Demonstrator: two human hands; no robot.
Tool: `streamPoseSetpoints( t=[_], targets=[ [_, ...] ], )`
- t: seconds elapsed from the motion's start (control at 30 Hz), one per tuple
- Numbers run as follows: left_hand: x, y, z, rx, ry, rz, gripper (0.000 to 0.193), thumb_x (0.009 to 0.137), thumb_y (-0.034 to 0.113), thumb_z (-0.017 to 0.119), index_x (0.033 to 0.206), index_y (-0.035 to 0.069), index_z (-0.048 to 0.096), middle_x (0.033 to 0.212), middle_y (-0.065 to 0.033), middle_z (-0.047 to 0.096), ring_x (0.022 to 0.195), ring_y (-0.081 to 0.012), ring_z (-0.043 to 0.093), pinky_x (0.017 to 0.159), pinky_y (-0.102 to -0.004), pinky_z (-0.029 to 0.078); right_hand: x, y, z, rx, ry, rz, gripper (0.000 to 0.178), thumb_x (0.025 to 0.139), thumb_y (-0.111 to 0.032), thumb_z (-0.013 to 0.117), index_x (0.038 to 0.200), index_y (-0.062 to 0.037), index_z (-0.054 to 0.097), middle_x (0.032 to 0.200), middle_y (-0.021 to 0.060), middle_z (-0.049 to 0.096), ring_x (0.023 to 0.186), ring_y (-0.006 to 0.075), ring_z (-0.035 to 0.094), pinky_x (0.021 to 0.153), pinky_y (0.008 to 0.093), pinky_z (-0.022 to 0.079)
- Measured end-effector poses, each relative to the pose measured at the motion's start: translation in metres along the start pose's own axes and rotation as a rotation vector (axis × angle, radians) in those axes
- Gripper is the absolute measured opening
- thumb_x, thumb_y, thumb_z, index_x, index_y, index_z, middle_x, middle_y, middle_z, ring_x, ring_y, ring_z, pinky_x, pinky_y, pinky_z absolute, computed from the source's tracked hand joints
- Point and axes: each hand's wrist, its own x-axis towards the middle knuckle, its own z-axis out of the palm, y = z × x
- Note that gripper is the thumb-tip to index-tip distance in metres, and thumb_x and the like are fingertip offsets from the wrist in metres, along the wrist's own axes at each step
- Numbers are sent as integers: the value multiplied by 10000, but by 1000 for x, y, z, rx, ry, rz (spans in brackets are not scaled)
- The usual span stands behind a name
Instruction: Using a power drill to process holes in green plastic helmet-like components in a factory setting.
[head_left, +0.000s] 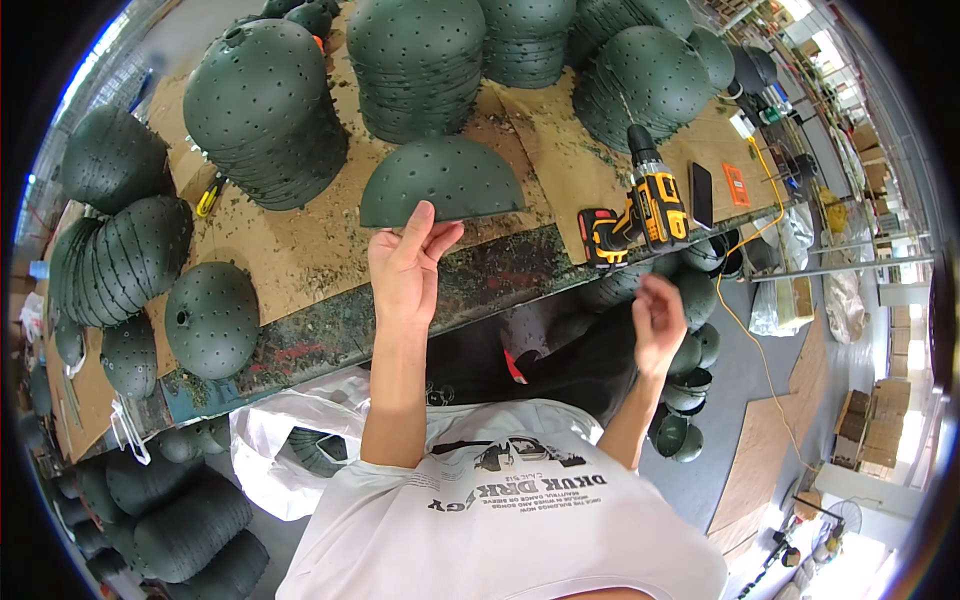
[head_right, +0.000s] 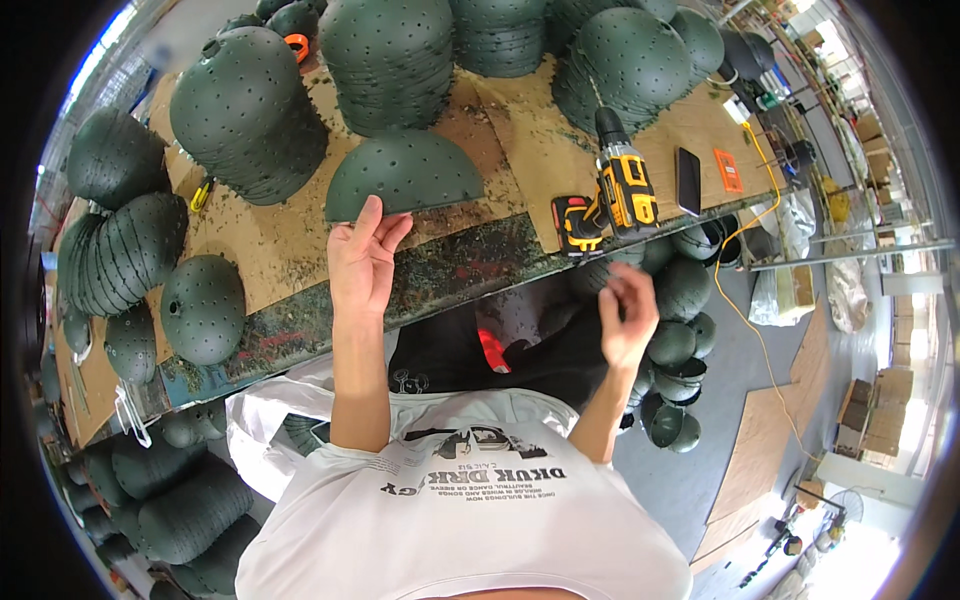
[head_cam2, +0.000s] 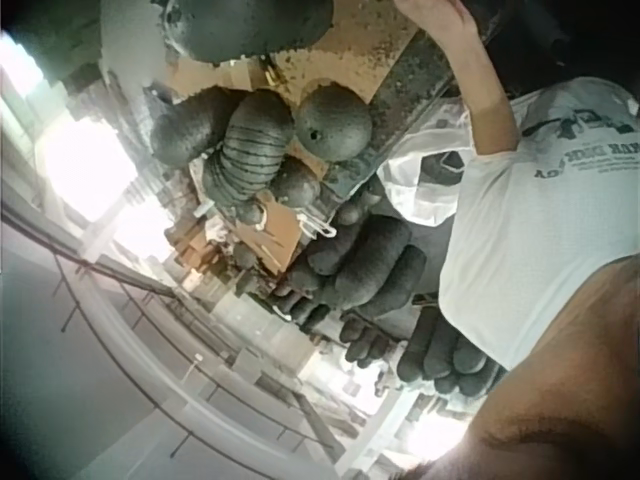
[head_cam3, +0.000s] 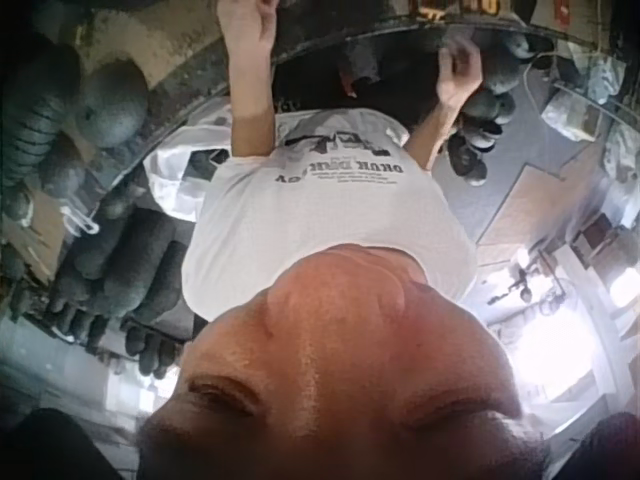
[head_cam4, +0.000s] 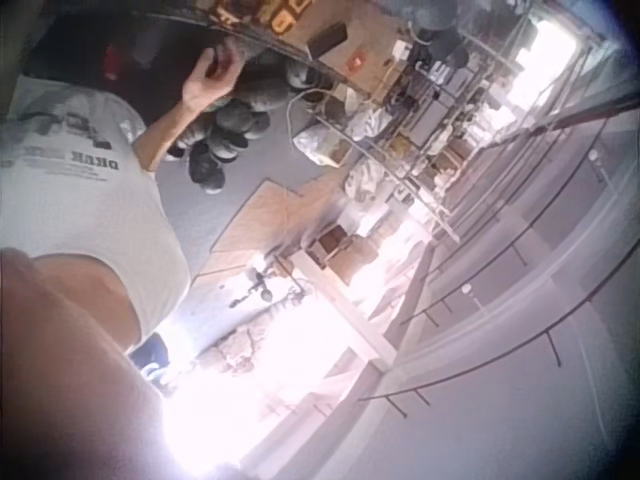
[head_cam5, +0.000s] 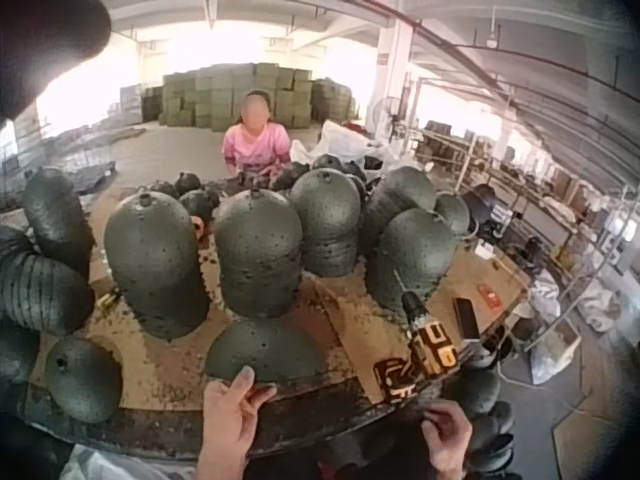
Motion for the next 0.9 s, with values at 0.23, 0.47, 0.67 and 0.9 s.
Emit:
streamPoseSetpoints(
  t=[0.23,0.47,0.67,0.9],
  targets=[
    [-13,1,19,56,5,18,157,973,120,679,1087,12,669,1041,-88,729,927,-193,724,873,-360,600,47,-106,122,-210,-175,-534,508,706,56,725,1199,-46,653,1372,163,578,1282,385,553,1076,454,448],
    [-37,-12,34,5,67,52,254,992,144,662,1175,-29,627,1092,-103,709,984,-174,697,909,-340,586,74,-109,162,-190,-248,-619,495,634,29,770,1110,-95,711,1204,103,696,1084,309,681,874,398,575],
    [-60,30,41,199,-137,-73,350,1024,120,574,1306,-83,528,1271,-242,650,1183,-333,643,1043,-429,503,80,-104,154,-152,-306,-207,212,820,-84,732,1031,-65,751,911,139,747,822,311,724,733,350,556],
    [0,46,30,1569,-427,671,301,915,137,697,1191,26,649,1160,-174,695,1040,-309,687,908,-398,533,94,-78,156,-312,-574,-17,276,860,-237,720,1027,-17,730,776,142,692,688,219,636,689,338,495]
  ],
)
